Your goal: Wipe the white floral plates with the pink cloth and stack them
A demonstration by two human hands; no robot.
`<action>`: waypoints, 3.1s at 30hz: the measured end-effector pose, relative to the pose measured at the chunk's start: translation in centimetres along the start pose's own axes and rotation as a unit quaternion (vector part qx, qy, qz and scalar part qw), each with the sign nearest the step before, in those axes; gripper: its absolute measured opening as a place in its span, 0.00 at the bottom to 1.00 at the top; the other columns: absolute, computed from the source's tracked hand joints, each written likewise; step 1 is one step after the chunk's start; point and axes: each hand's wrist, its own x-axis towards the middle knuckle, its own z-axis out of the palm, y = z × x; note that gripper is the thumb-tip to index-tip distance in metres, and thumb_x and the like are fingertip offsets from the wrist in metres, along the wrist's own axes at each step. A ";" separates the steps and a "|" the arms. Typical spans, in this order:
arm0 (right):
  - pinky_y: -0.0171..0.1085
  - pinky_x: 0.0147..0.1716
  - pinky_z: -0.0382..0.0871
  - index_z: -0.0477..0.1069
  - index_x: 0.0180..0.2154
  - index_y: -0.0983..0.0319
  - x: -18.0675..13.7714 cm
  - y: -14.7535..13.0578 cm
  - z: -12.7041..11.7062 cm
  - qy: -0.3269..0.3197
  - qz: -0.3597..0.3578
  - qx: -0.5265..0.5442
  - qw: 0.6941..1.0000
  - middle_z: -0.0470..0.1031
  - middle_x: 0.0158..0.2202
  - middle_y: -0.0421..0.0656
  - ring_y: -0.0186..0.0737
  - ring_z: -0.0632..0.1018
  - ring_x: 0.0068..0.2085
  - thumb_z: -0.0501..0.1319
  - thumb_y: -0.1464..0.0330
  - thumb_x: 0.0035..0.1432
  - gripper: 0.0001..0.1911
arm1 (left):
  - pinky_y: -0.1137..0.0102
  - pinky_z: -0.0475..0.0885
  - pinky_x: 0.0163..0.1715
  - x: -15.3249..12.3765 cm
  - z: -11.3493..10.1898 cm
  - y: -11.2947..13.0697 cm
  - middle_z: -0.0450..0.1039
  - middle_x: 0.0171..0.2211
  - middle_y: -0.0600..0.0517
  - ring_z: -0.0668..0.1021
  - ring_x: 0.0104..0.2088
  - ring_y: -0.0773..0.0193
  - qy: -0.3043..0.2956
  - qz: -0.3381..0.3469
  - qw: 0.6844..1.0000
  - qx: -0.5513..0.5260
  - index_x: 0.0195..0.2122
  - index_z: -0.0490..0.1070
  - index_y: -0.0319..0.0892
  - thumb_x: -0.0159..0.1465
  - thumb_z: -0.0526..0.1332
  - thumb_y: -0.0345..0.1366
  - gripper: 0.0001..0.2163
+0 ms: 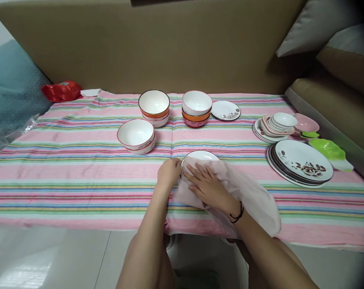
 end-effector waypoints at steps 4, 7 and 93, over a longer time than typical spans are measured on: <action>0.56 0.63 0.47 0.51 0.65 0.55 -1.0 1.4 -0.5 0.027 0.105 -0.022 0.994 0.51 0.67 0.42 0.51 0.52 0.67 0.49 0.58 0.67 0.28 | 0.70 0.65 0.37 -0.1 0.1 0.2 0.78 0.38 0.47 0.77 0.40 0.59 0.017 0.005 1.000 0.001 0.38 0.75 0.44 0.67 0.47 0.34 0.16; 0.60 0.62 0.48 0.54 0.65 0.59 -0.6 2.2 -0.8 0.054 0.169 -0.027 0.984 0.52 0.67 0.45 0.53 0.51 0.67 0.48 0.58 0.67 0.28 | 0.69 0.66 0.37 -0.4 0.5 0.8 0.78 0.40 0.45 0.77 0.41 0.57 0.025 -0.012 0.999 0.023 0.41 0.74 0.44 0.67 0.47 0.34 0.15; 0.52 0.66 0.50 0.54 0.63 0.76 0.3 -4.1 -0.8 -0.002 0.057 0.131 0.990 0.53 0.66 0.57 0.52 0.53 0.67 0.56 0.52 0.61 0.40 | 0.69 0.59 0.25 2.1 1.7 -1.2 0.64 0.19 0.53 0.66 0.22 0.64 0.032 -0.014 0.980 -0.198 0.21 0.63 0.43 0.60 0.52 0.42 0.12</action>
